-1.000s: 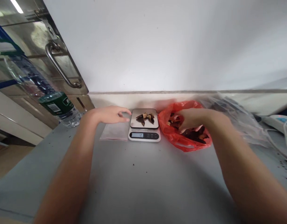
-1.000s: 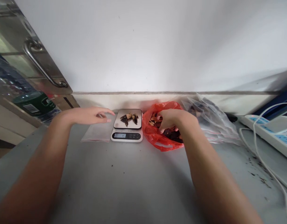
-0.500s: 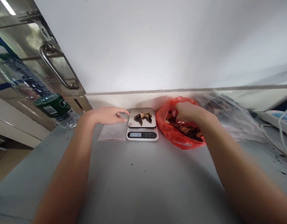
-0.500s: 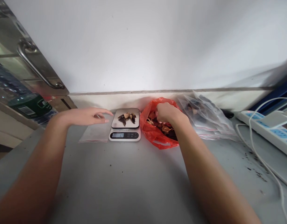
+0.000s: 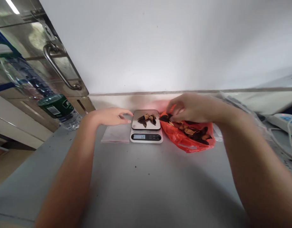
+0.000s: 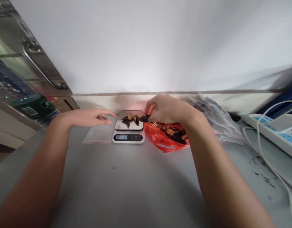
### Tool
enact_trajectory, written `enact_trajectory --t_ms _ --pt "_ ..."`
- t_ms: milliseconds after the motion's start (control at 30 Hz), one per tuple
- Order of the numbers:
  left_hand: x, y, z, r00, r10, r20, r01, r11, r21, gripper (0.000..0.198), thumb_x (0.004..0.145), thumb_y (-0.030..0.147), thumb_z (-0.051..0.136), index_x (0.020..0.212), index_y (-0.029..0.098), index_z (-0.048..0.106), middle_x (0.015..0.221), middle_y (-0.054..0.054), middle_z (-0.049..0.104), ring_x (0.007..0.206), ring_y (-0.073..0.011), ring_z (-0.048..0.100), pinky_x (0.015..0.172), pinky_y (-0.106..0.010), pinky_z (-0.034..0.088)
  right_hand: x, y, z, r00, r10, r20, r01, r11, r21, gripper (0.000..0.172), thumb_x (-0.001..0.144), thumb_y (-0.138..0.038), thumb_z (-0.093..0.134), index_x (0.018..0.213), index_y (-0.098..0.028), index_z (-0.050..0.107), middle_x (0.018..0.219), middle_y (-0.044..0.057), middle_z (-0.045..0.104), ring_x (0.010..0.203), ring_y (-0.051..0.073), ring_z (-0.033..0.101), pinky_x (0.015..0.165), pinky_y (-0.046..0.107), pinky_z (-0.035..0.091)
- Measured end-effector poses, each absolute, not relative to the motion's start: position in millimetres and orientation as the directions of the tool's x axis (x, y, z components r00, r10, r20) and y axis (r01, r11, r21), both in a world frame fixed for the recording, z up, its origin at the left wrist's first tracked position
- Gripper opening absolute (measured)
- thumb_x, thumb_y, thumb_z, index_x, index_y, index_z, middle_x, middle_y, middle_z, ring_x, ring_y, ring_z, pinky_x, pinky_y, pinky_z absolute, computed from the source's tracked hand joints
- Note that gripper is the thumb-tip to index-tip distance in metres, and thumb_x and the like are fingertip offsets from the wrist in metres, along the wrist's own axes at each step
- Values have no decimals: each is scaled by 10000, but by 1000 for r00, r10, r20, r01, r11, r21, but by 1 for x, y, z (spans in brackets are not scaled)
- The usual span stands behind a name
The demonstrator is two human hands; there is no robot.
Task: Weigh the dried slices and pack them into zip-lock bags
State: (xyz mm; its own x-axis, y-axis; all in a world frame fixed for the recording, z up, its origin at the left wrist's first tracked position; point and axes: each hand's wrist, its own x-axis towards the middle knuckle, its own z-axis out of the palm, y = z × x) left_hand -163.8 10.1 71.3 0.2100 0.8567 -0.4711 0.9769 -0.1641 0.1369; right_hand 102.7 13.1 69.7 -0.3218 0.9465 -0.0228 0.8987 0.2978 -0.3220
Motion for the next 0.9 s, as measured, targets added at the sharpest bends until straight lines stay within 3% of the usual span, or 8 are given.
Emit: enact_trajectory --t_ms 67,167,267,567,633,733,800,900 --pt "-164 10 71 219 855 -470 975 -172 141 699 947 569 392 1589 297 433 1633 -31 504 1384 -281 577 1108 -335 460 84 11 62 -324 946 -28 863 284 -418 281 778 -80 698 996 -233 790 950 32 801 755 179 703 649 262 504" --pt "-164 10 72 230 849 -476 972 -182 146 700 942 559 388 1587 292 433 1643 -29 490 1400 -281 562 1104 -335 463 58 16 40 -275 953 129 896 303 -326 220 847 -80 665 1004 -190 773 965 79 791 870 214 706 660 262 452" --pt "-166 10 72 235 849 -474 971 -187 147 704 938 560 384 1587 291 434 1632 -34 505 1398 -285 562 1108 -340 461 46 23 21 -333 936 117 891 353 -287 203 894 -67 612 968 -179 765 931 84 786 828 205 689 634 266 395" --pt "-165 7 74 205 862 -463 977 -154 146 694 946 546 396 1588 288 446 1643 -27 490 1415 -278 549 1144 -337 432 68 18 41 -374 922 101 806 377 -456 111 922 -178 642 856 -188 731 872 40 748 766 161 634 660 266 440" --pt "-165 7 75 202 864 -461 978 -152 143 699 946 551 398 1592 286 444 1641 -32 495 1415 -278 549 1145 -337 433 79 17 51 -360 933 16 864 340 -372 206 897 -178 619 698 -211 660 683 5 631 631 145 551 580 280 390" --pt "-165 7 75 207 867 -453 977 -163 135 704 941 552 399 1591 288 445 1635 -33 503 1407 -277 556 1149 -341 431 96 17 61 -254 922 -293 963 211 -170 289 824 -134 603 560 -234 544 536 -21 450 511 136 437 498 304 297" --pt "-165 7 75 203 870 -450 978 -163 126 702 937 550 395 1586 288 453 1625 -34 516 1390 -276 571 1147 -345 433 103 18 60 -125 879 -460 992 99 -79 211 787 -104 628 622 -226 579 563 -13 518 531 150 514 489 291 347" --pt "-165 8 74 201 868 -454 979 -162 125 708 929 567 387 1577 290 464 1611 -37 532 1372 -278 584 1136 -347 442 107 20 52 10 840 -543 999 -31 -29 98 776 -103 693 804 -194 670 636 22 639 613 199 648 518 289 472"
